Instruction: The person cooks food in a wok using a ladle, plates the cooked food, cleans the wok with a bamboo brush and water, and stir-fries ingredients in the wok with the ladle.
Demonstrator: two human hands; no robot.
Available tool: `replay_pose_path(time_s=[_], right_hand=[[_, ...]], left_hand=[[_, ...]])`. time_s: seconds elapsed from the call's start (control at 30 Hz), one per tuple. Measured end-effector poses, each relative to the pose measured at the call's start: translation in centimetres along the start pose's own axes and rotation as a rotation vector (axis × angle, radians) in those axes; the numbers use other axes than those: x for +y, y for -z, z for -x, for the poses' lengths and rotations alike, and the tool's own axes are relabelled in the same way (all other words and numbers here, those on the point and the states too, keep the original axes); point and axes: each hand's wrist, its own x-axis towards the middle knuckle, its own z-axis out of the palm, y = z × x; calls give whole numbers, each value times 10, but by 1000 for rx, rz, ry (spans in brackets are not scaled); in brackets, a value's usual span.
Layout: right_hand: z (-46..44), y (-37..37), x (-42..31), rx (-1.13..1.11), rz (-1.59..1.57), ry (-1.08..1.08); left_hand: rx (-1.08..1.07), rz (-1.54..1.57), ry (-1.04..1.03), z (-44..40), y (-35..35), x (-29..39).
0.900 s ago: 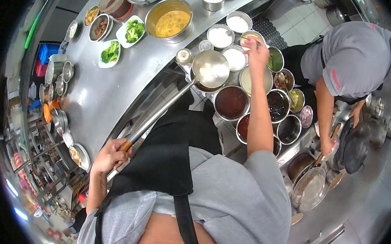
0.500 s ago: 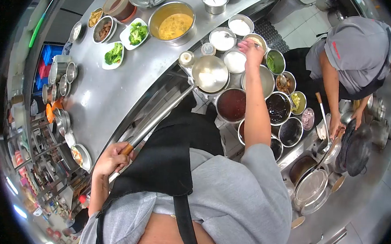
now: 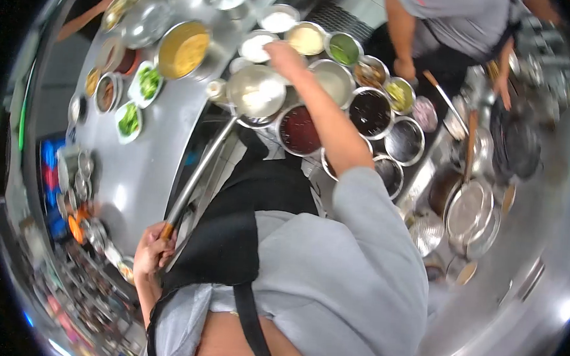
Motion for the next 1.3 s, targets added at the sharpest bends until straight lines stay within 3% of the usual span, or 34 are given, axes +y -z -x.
replay_pose_path(time_s=[0.13, 0.17, 0.2, 0.27, 0.3, 0.37, 0.4, 0.47, 0.7, 0.8, 0.87, 0.93, 1.2, 1.3], right_hand=[[45, 49, -36, 297, -133, -143], [66, 70, -31, 395, -74, -289], [91, 89, -10, 583, 116, -261], [139, 129, 30, 513, 692, -611], [164, 142, 31, 379, 793, -852], [197, 151, 78, 129, 642, -969], [207, 151, 97, 135, 639, -975], [220, 145, 123, 120, 438, -781], [196, 169, 71, 69, 499, -812], [193, 141, 124, 72, 225, -854], [202, 131, 142, 115, 168, -830], [217, 123, 150, 368, -213, -847], [266, 153, 84, 512, -259, -907], [270, 165, 59, 636, -271, -723]], left_hand=[[-4, -72, 11, 6, -2, 10], [-6, -63, 12, 6, -3, 10], [-4, -49, 14, 5, -5, 10], [-32, -60, 9, 0, -13, 13], [-55, -70, 16, -1, -16, 15], [-91, -88, 11, -10, -25, 22], [-126, -100, 14, -13, -31, 26], [-127, -111, -6, -23, -39, 30], [-177, -230, -61, -46, -65, 52], [-155, -253, -119, -58, -71, 57], [-162, -266, -132, -63, -77, 63], [-141, -306, -152, -67, -82, 66], [-167, -313, -216, -93, -102, 75], [-195, -343, -227, -100, -113, 81]])
